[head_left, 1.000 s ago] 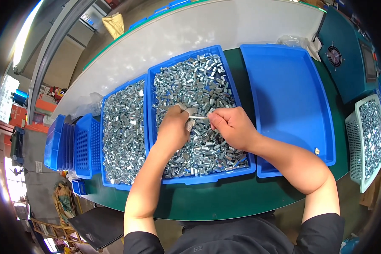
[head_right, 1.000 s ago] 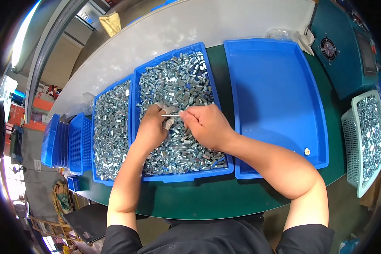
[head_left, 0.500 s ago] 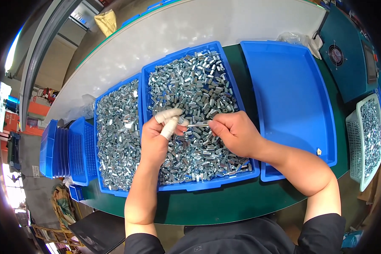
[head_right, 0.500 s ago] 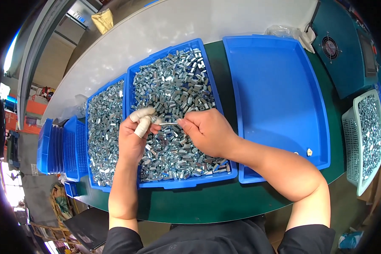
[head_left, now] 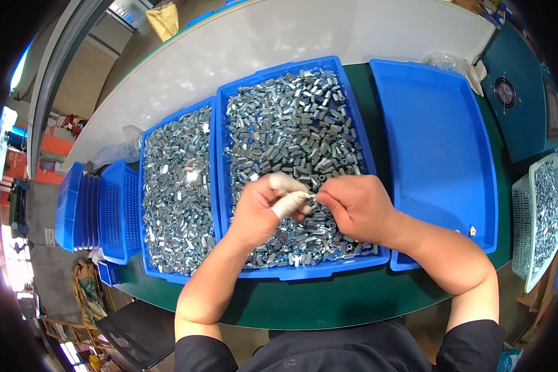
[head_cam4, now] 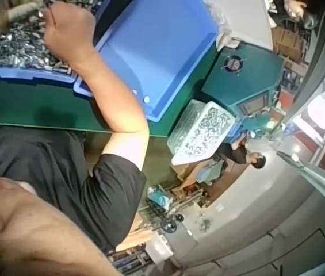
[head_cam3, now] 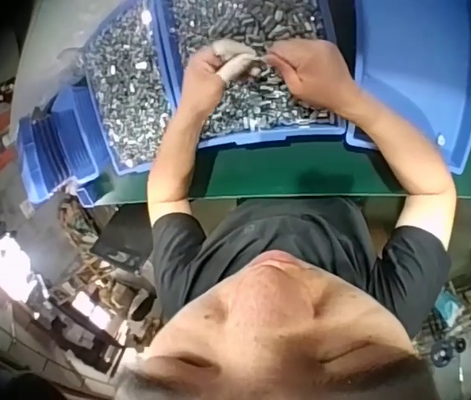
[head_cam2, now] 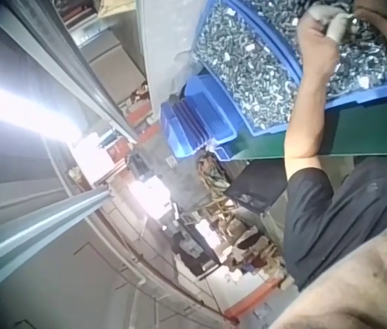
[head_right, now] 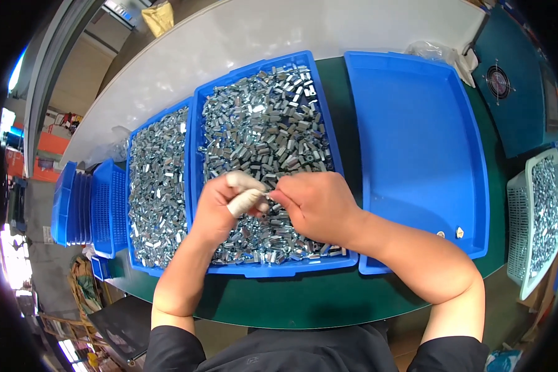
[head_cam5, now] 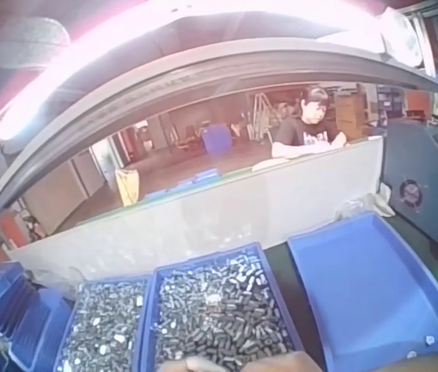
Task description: Sorting and inspecting small metal components at a factory workbench.
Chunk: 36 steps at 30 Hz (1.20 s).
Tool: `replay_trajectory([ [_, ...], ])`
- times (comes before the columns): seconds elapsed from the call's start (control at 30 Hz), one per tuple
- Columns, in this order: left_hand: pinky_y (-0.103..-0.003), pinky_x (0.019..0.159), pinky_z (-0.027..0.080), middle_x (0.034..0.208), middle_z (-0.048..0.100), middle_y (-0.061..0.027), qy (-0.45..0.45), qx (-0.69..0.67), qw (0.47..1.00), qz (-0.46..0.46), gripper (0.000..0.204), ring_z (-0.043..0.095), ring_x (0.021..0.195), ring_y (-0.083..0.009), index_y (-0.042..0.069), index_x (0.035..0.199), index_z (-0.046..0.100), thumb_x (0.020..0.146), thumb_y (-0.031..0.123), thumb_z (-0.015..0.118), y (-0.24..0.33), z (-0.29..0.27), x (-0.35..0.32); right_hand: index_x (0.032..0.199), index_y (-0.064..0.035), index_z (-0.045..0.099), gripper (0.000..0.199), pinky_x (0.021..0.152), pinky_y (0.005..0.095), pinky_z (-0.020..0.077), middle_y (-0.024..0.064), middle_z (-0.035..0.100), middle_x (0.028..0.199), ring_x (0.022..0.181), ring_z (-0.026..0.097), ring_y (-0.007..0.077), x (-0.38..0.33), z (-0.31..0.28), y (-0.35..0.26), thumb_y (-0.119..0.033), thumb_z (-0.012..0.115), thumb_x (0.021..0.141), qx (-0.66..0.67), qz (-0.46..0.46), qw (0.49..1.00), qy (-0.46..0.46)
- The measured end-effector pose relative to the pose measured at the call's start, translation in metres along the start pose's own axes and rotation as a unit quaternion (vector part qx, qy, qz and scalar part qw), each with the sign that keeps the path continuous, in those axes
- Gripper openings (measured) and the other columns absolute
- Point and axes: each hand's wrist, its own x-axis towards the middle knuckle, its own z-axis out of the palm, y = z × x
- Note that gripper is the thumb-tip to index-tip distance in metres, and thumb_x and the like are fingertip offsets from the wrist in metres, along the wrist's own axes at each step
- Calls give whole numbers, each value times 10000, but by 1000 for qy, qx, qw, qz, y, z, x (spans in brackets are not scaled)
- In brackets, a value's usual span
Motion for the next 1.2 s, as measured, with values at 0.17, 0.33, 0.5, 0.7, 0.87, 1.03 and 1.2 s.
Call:
replay_trajectory([
  [0.17,-301,719,592,922,714,-74,-17,34,997,70,49,708,818,-148,25,1024,648,980,38,664,-11,8,0,751,-24,634,240,531,395,452,129,609,642,551,601,307,-1,-5,3,-127,610,966,43,43,997,-54],
  [0.33,-288,744,573,927,729,-80,4,281,929,239,127,710,833,-144,2,1037,649,928,9,713,-6,6,-4,727,-37,644,315,544,419,456,137,620,629,571,612,340,5,-12,-8,-194,597,996,155,144,971,-108],
  [0.5,-289,717,576,907,746,-86,24,350,900,260,150,728,801,-166,22,1017,698,888,50,769,3,13,3,736,-37,661,318,544,403,458,130,623,620,550,611,312,4,-10,-7,-195,589,1003,174,175,964,-99],
  [0.7,-335,599,501,740,675,-86,10,389,878,279,108,646,641,-227,68,976,725,907,145,754,11,5,3,714,-42,645,324,525,410,453,135,619,621,550,613,322,2,-1,-8,-188,597,999,122,93,987,-56],
  [0.87,-276,613,522,753,721,-63,101,285,914,269,134,671,669,-119,17,906,736,978,87,647,2,-27,7,695,-15,592,342,514,416,431,155,595,613,536,581,345,0,-4,-3,-179,614,995,88,88,992,-6],
  [1.03,-335,848,543,1063,745,-138,490,359,761,227,229,691,919,-215,17,1115,730,925,141,755,17,-89,15,732,6,621,320,528,355,434,139,594,607,531,579,247,3,-8,-2,-156,587,1006,99,123,987,-11],
  [1.2,-483,1081,420,1287,625,-235,467,520,652,295,368,567,1230,-406,-2,1240,648,904,124,728,8,-105,17,743,13,627,327,537,359,437,141,605,616,532,577,243,3,-2,0,-168,585,1013,114,107,988,4],
])
